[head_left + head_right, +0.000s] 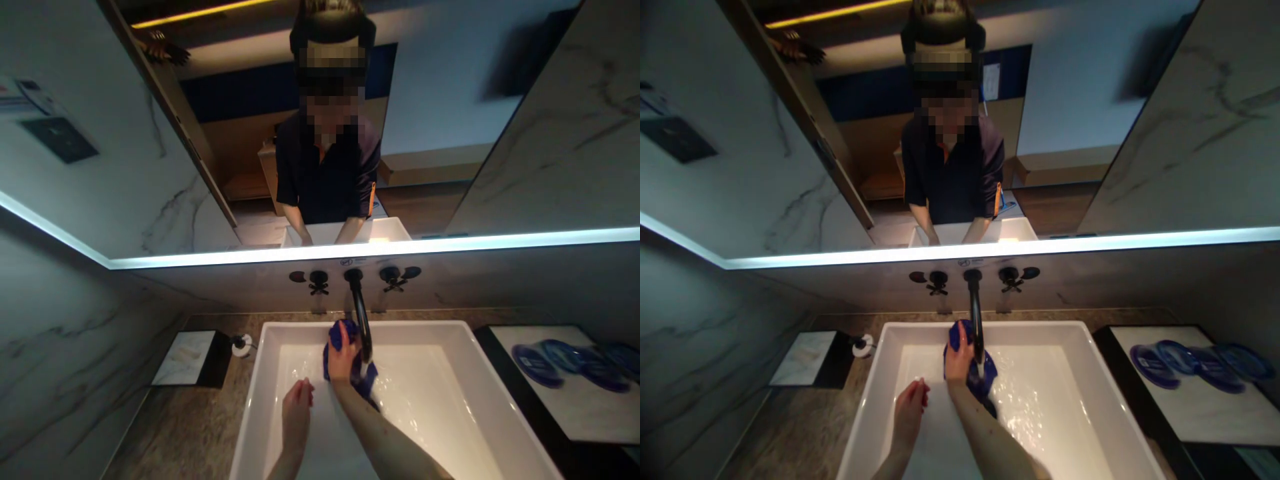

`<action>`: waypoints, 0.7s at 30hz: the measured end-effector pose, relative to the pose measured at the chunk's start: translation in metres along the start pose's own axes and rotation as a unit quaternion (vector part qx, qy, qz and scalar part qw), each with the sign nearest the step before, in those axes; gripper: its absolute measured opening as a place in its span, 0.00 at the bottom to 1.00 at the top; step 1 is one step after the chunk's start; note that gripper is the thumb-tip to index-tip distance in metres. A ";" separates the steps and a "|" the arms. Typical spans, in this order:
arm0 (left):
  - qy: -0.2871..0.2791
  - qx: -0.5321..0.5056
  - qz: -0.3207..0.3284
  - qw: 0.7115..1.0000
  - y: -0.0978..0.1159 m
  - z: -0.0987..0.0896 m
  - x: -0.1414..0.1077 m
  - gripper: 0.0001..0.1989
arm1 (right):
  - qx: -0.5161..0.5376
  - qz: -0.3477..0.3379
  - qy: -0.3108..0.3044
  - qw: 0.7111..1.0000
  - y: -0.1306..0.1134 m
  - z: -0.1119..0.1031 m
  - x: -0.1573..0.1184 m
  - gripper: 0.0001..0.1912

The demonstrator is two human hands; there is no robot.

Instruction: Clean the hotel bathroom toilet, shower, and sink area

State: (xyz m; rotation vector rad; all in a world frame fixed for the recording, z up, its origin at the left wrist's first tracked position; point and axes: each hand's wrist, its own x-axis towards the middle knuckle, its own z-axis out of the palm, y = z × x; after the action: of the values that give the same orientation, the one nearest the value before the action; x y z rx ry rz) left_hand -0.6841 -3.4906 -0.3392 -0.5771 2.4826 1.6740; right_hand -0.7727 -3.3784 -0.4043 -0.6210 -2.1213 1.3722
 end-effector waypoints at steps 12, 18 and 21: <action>0.046 0.022 0.101 0.994 -0.004 -0.077 -0.059 0.31 | 0.163 -0.033 -0.375 0.912 -0.067 0.078 -0.078 0.27; 0.065 0.114 0.233 0.964 -0.011 -0.119 -0.076 0.23 | 0.157 -0.087 -0.480 0.859 -0.056 0.042 -0.132 0.26; 0.131 0.151 0.277 0.940 -0.022 -0.138 -0.074 0.18 | 0.174 -0.159 -0.549 0.802 -0.034 0.002 -0.182 0.29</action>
State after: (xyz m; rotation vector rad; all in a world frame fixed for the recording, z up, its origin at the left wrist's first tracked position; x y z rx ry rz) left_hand -0.5893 -3.6047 -0.2833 -0.0629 3.2421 1.3636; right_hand -0.6401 -3.5077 -0.4069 0.8918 -2.4276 2.1052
